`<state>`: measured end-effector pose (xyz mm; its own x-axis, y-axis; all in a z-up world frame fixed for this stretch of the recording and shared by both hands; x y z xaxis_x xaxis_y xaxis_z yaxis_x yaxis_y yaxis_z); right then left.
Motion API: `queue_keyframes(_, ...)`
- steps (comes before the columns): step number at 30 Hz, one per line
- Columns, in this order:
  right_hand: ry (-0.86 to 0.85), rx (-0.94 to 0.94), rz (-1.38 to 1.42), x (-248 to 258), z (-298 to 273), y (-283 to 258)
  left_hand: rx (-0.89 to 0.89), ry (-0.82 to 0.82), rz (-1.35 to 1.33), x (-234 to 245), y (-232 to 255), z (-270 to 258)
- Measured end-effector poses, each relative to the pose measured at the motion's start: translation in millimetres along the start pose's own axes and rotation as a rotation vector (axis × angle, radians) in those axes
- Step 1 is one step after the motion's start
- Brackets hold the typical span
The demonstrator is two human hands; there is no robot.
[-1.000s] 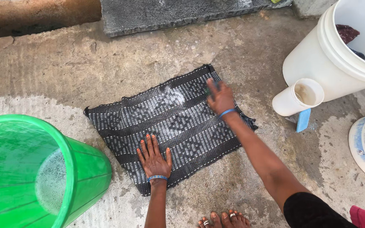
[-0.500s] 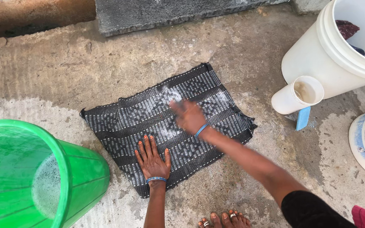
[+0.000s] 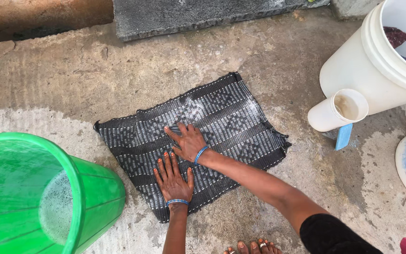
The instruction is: The person cleans a rug by hand using a brush and water from a bucket, scrubbing the surface and rinsing it.
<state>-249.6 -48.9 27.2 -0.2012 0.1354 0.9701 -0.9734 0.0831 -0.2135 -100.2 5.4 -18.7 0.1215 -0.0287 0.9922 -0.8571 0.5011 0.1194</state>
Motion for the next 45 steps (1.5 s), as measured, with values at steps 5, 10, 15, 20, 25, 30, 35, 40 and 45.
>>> queue_keyframes(5,0.103,-0.212,-0.016,18.1,12.5,176.6,-0.024,0.045,-0.055,-2.1,-2.2,-2.0)
queue_keyframes(10,0.02,-0.636,-0.359,27.4,15.6,244.4,-0.011,0.045,-0.053,-2.8,-3.4,-2.2)
queue_keyframes(15,-0.201,-0.498,0.122,-20.8,36.6,79.7,0.01,-0.019,-0.028,-2.9,-1.7,-2.8)
queue_keyframes(20,-0.035,0.061,-0.003,-18.9,39.2,-12.0,0.016,-0.053,-0.007,0.2,-2.9,-0.7)
queue_keyframes(25,0.227,-0.293,-0.098,23.3,31.3,195.6,-0.018,0.085,-0.076,0.5,-1.8,-4.0)
queue_keyframes(30,0.085,-0.637,-0.318,13.3,38.5,235.3,-0.018,0.096,-0.075,-3.3,-2.5,-1.5)
queue_keyframes(35,0.104,-0.207,0.0,-20.6,79.5,64.2,0.006,0.022,-0.043,-3.3,-3.2,-4.4)
queue_keyframes(40,0.175,0.14,-0.047,-41.7,88.6,45.5,-0.021,0.058,-0.053,-1.8,-2.2,-4.9)
queue_keyframes(45,0.064,-0.518,-0.214,-3.9,54.5,313.6,-0.029,0.107,-0.073,-1.6,-3.4,-2.4)
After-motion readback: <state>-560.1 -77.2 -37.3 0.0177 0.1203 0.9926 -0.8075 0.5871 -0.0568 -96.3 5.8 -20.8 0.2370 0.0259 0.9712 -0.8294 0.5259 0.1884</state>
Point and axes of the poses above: each hand's wrist, its own z-axis towards the middle knuckle, its own x-axis out of the back of the hand, y = z × x, the point moved 7 cm from there along z, towards the middle knuckle, and after that the axes turned 4 degrees about -y, right-handed, at the moved point
